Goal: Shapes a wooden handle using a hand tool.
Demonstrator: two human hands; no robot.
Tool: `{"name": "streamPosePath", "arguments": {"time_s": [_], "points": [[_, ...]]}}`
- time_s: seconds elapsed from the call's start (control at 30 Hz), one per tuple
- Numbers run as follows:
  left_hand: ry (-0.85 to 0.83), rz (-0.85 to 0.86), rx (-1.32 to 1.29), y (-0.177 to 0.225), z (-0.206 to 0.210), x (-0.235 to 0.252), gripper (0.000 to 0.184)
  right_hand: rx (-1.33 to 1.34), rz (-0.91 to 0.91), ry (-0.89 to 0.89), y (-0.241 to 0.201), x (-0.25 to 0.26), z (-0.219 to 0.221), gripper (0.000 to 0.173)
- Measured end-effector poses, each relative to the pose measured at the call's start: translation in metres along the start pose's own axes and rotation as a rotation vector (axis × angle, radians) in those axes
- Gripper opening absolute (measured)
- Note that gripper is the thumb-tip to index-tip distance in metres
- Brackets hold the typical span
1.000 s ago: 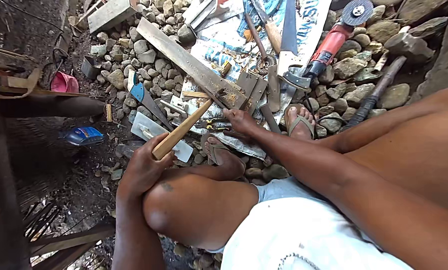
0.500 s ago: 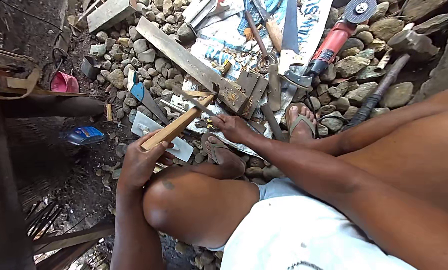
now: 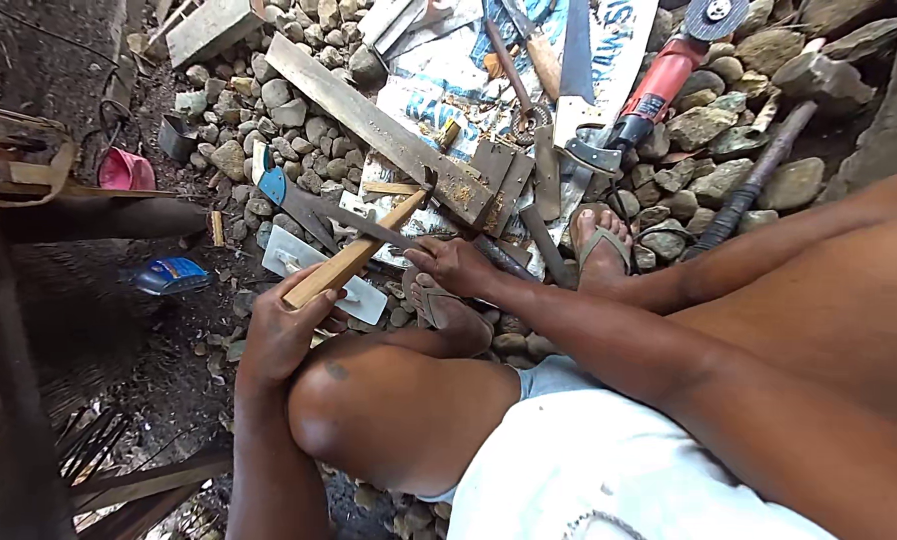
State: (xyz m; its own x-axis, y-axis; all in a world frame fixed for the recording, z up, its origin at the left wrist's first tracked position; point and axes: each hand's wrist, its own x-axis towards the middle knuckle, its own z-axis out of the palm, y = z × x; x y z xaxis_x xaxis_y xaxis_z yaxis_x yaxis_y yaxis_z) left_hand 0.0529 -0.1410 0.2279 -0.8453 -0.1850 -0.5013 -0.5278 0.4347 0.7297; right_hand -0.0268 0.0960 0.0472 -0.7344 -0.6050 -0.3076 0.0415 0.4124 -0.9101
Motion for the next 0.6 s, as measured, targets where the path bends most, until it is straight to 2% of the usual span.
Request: {"name": "streamPosePath", "arguments": {"time_s": [0.13, 0.3, 0.47, 0.6], "points": [[-0.006, -0.016, -0.025, -0.004, -0.003, 0.002, 0.041, -0.012, 0.209, -0.012, 0.025, 0.019, -0.01, 0.064], [0.008, -0.039, -0.004, -0.002, 0.001, 0.0, 0.041, -0.087, 0.032, -0.047, -0.004, 0.007, -0.004, 0.062], [-0.003, -0.019, -0.002, -0.003, -0.001, 0.002, 0.041, -0.008, 0.238, 0.002, 0.03, 0.022, -0.012, 0.065], [0.005, -0.025, -0.002, -0.002, 0.0, 0.001, 0.042, -0.085, 0.07, -0.031, 0.005, 0.012, -0.008, 0.061]]}}
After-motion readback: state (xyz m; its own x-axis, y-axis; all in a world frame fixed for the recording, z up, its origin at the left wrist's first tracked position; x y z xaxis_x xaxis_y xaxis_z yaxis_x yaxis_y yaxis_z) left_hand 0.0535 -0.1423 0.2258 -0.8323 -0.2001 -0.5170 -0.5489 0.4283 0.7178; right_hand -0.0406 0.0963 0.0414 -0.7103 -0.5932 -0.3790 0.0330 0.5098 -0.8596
